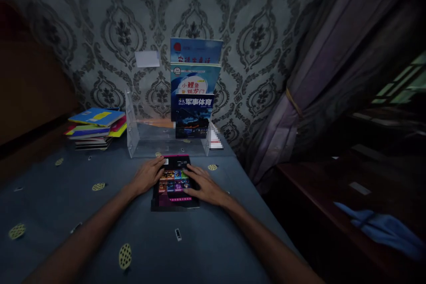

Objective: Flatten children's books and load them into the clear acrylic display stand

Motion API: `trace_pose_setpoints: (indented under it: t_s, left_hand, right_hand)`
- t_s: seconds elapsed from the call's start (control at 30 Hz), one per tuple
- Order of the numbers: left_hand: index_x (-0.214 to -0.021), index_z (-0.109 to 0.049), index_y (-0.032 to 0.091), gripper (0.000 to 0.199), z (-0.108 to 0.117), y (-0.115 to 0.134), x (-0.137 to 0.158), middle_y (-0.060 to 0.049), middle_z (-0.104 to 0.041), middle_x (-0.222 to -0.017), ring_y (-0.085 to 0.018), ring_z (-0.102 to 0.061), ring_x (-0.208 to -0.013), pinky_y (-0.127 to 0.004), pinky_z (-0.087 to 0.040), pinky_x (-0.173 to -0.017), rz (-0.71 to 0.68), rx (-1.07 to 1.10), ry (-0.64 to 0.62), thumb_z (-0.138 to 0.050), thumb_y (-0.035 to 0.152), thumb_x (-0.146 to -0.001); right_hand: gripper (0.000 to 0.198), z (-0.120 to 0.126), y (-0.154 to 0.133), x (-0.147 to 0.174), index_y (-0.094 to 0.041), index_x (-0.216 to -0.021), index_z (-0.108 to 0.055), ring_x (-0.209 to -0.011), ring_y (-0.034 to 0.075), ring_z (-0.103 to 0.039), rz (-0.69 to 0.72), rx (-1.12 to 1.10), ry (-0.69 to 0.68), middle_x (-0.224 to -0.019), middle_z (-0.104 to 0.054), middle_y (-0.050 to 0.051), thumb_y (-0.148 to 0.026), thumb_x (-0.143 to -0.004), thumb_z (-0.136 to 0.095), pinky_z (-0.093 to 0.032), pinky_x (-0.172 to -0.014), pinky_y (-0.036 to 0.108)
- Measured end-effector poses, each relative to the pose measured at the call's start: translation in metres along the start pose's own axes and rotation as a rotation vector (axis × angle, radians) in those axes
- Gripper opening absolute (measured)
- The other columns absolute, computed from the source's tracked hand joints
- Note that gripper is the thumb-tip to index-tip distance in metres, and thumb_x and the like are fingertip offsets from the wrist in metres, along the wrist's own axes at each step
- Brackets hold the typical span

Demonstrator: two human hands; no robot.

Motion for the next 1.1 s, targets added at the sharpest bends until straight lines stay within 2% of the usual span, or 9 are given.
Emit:
trace_pose_setpoints:
  t_s: [0.1, 0.2, 0.4, 0.6, 0.83, 0.97, 1.1]
  left_hand:
    - [-0.136, -0.054, 0.016, 0.043, -0.002, 0.0, 0.0, -0.011, -0.054, -0.145, -0.023, -0.052, -0.133, -0.04, -0.041, -0.112, 0.002, 0.007, 0.006, -0.042, 0.03, -0.098]
    - [-0.136, -0.055, 0.015, 0.042, -0.004, 0.0, -0.001, -0.011, -0.054, -0.145, -0.023, -0.051, -0.133, -0.04, -0.04, -0.112, -0.004, 0.015, 0.02, -0.042, 0.028, -0.098]
    - [-0.135, -0.055, 0.016, 0.041, -0.004, -0.001, -0.001, -0.011, -0.055, -0.144, -0.023, -0.051, -0.133, -0.04, -0.04, -0.112, 0.005, 0.031, 0.032, -0.043, 0.028, -0.098]
    - [-0.134, -0.056, 0.018, 0.04, -0.001, 0.004, -0.001, -0.011, -0.055, -0.144, -0.023, -0.051, -0.133, -0.04, -0.04, -0.111, 0.007, 0.046, 0.034, -0.043, 0.027, -0.098]
    - [-0.135, -0.054, 0.018, 0.04, -0.005, 0.003, -0.003, -0.011, -0.053, -0.146, -0.023, -0.047, -0.137, -0.042, -0.037, -0.112, 0.024, 0.064, 0.002, -0.043, 0.027, -0.098]
    - [-0.137, -0.053, 0.02, 0.041, -0.007, 0.002, -0.003, -0.009, -0.052, -0.147, -0.023, -0.046, -0.137, -0.043, -0.037, -0.112, 0.033, 0.068, -0.016, -0.042, 0.028, -0.098]
    - [-0.139, -0.051, 0.02, 0.043, -0.008, 0.001, -0.003, -0.009, -0.05, -0.148, -0.023, -0.045, -0.138, -0.046, -0.035, -0.113, 0.04, 0.072, -0.027, -0.04, 0.028, -0.099]
  right_hand:
    - [0.071, -0.001, 0.002, -0.026, -0.018, -0.149, -0.041, -0.149, 0.032, -0.023, -0.045, 0.07, 0.005, -0.16, -0.03, 0.015, -0.058, -0.092, -0.054, -0.022, -0.119, 0.054]
    - [0.066, 0.0, 0.006, -0.046, -0.016, -0.149, -0.042, -0.147, 0.032, -0.029, -0.092, 0.144, 0.077, -0.157, -0.036, 0.015, -0.053, -0.094, -0.051, -0.026, -0.117, 0.052]
    - [0.058, -0.001, 0.006, -0.049, -0.012, -0.145, -0.047, -0.142, 0.027, -0.039, -0.124, 0.234, 0.187, -0.153, -0.044, 0.015, -0.045, -0.098, -0.046, -0.03, -0.117, 0.045]
    - [0.052, -0.005, -0.002, -0.024, -0.012, -0.142, -0.05, -0.142, 0.028, -0.039, -0.094, 0.261, 0.216, -0.15, -0.047, 0.016, -0.037, -0.097, -0.046, -0.031, -0.116, 0.049]
    - [0.054, -0.008, -0.026, 0.029, -0.014, -0.146, -0.045, -0.146, 0.028, -0.032, -0.03, 0.189, 0.108, -0.153, -0.044, 0.014, -0.038, -0.098, -0.045, -0.029, -0.117, 0.054]
    - [0.061, -0.012, -0.035, 0.056, -0.017, -0.149, -0.041, -0.147, 0.029, -0.03, 0.003, 0.15, 0.053, -0.155, -0.04, 0.013, -0.047, -0.097, -0.049, -0.026, -0.119, 0.056]
    - [0.074, -0.015, -0.042, 0.072, -0.019, -0.151, -0.038, -0.145, 0.03, -0.034, 0.038, 0.127, 0.027, -0.156, -0.039, 0.014, -0.057, -0.09, -0.058, -0.024, -0.12, 0.056]
Point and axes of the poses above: each hand's wrist, its own x-axis away from the middle knuckle, its own z-axis out of the back of the hand, y = z × x, the point moved 6 cm from there along -x, towards the middle knuckle
